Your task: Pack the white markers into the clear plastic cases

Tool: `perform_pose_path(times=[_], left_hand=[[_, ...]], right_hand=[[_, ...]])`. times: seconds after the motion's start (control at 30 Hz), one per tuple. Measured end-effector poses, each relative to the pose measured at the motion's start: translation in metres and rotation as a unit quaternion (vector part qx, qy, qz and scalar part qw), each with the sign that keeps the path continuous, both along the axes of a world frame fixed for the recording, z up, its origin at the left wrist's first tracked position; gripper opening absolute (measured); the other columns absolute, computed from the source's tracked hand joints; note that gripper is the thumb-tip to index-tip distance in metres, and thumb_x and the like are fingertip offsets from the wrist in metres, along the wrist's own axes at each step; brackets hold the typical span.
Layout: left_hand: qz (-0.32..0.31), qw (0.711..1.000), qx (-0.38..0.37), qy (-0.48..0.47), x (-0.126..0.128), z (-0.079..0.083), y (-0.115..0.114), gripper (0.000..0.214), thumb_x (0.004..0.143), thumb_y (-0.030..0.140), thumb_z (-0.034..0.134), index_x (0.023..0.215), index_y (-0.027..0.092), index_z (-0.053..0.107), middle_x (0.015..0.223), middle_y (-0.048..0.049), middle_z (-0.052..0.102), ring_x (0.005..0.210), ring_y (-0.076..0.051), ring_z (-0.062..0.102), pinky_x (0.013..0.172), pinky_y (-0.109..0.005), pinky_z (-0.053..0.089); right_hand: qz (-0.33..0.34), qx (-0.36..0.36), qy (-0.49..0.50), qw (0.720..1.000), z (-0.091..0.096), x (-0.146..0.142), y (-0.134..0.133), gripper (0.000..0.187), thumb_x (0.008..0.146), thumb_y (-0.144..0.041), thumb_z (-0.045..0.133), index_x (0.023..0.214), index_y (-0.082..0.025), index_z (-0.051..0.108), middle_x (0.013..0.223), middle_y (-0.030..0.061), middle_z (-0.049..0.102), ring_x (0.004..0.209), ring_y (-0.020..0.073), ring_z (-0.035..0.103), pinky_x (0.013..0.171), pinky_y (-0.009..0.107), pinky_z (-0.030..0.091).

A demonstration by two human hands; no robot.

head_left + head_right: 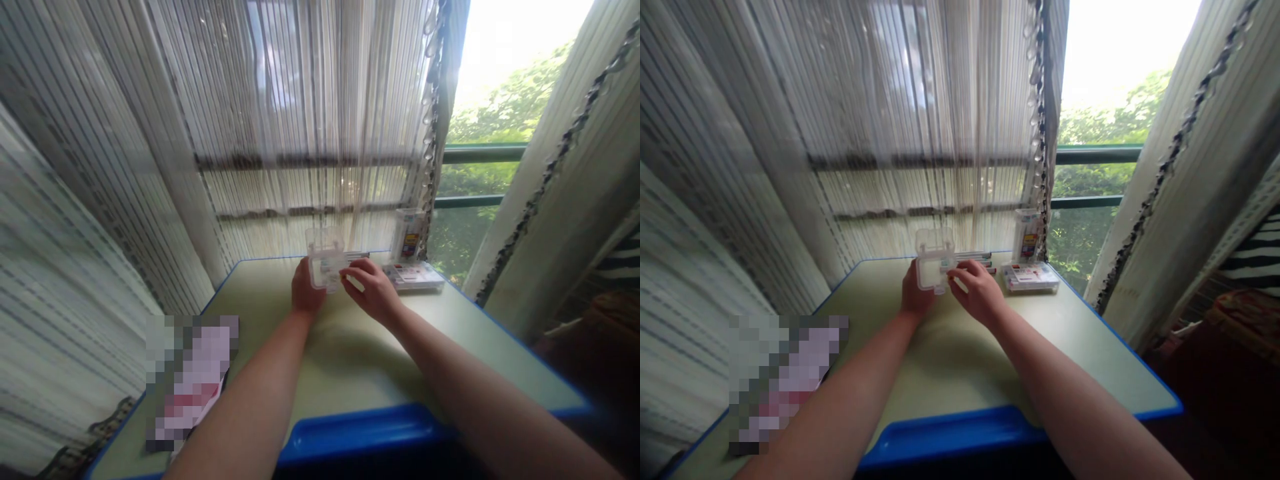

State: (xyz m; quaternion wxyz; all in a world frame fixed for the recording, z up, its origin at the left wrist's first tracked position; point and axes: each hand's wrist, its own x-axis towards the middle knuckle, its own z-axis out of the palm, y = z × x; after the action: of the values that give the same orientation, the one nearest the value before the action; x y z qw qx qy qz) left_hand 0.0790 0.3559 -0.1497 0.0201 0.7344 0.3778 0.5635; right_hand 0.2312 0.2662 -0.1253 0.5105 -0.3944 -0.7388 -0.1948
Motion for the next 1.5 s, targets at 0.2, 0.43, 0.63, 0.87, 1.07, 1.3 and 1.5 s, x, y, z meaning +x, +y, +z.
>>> perform_pose_path(times=[0.2, 0.43, 0.63, 0.87, 1.07, 1.3, 1.5], left_hand=[[-0.005, 1.000, 0.006, 0.003, 0.001, 0.001, -0.001, 0.034, 0.068, 0.025, 0.066, 0.097, 0.020, 0.049, 0.091, -0.0074, 0.065, 0.086, -0.023, 0.065, 0.076, -0.035, 0.053], [-0.007, 1.000, -0.012, -0.003, 0.000, 0.002, -0.003, 0.035, 0.066, 0.021, 0.067, 0.097, 0.021, 0.050, 0.093, -0.0070, 0.065, 0.088, -0.022, 0.065, 0.077, -0.034, 0.053], [-0.006, 0.999, -0.035, -0.031, -0.004, 0.001, 0.002, 0.034, 0.067, 0.020, 0.064, 0.097, 0.020, 0.050, 0.093, -0.0078, 0.065, 0.089, -0.025, 0.065, 0.078, -0.039, 0.054], [0.029, 0.991, -0.123, -0.034, -0.009, -0.002, 0.003, 0.041, 0.070, 0.023, 0.065, 0.108, 0.022, 0.048, 0.094, -0.0065, 0.068, 0.090, -0.024, 0.067, 0.076, -0.034, 0.053], [0.045, 0.987, -0.152, -0.015, -0.008, 0.000, 0.000, 0.055, 0.067, 0.024, 0.068, 0.116, 0.022, 0.045, 0.101, -0.0066, 0.068, 0.094, -0.024, 0.067, 0.076, -0.032, 0.052], [0.055, 0.985, -0.162, 0.005, -0.006, 0.002, -0.001, 0.056, 0.067, 0.027, 0.068, 0.117, 0.022, 0.043, 0.105, -0.0082, 0.067, 0.098, -0.027, 0.065, 0.078, -0.034, 0.051], [0.043, 0.988, -0.150, -0.007, -0.008, 0.001, -0.002, 0.054, 0.066, 0.029, 0.069, 0.113, 0.024, 0.044, 0.101, -0.0065, 0.067, 0.092, -0.025, 0.066, 0.076, -0.033, 0.050]], right_hand=[[0.013, -0.008, 0.007, 1.000, 0.000, 0.001, 0.000, 0.015, 0.083, -0.016, 0.056, 0.092, -0.019, 0.067, 0.092, 0.0081, 0.060, 0.087, 0.0181, 0.060, 0.079, 0.033, 0.053], [0.017, -0.038, 0.020, 0.999, 0.000, 0.002, -0.005, 0.021, 0.083, -0.023, 0.058, 0.103, -0.021, 0.062, 0.098, 0.0084, 0.058, 0.089, 0.0189, 0.059, 0.078, 0.033, 0.053], [-0.111, -0.108, 0.105, 0.982, -0.028, 0.021, 0.022, 0.029, 0.087, -0.019, 0.043, 0.111, -0.015, 0.058, 0.102, 0.0120, 0.063, 0.093, 0.0218, 0.060, 0.086, 0.040, 0.051], [-0.218, -0.342, -0.085, 0.910, -0.051, 0.031, 0.042, 0.053, 0.089, -0.025, 0.043, 0.139, -0.007, 0.042, 0.145, 0.0158, 0.043, 0.138, 0.0279, 0.032, 0.113, 0.043, 0.028], [-0.237, -0.378, -0.096, 0.890, -0.044, 0.027, 0.040, 0.054, 0.091, -0.031, 0.043, 0.141, -0.010, 0.042, 0.147, 0.0134, 0.041, 0.137, 0.0281, 0.034, 0.113, 0.039, 0.025], [-0.260, -0.392, -0.088, 0.878, -0.043, 0.028, 0.042, 0.058, 0.091, -0.038, 0.046, 0.140, -0.008, 0.043, 0.146, 0.0156, 0.042, 0.137, 0.0288, 0.034, 0.113, 0.038, 0.025], [-0.260, -0.375, -0.091, 0.885, -0.041, 0.029, 0.043, 0.050, 0.089, -0.028, 0.045, 0.135, -0.012, 0.050, 0.142, 0.0125, 0.048, 0.132, 0.0280, 0.037, 0.110, 0.038, 0.028]])
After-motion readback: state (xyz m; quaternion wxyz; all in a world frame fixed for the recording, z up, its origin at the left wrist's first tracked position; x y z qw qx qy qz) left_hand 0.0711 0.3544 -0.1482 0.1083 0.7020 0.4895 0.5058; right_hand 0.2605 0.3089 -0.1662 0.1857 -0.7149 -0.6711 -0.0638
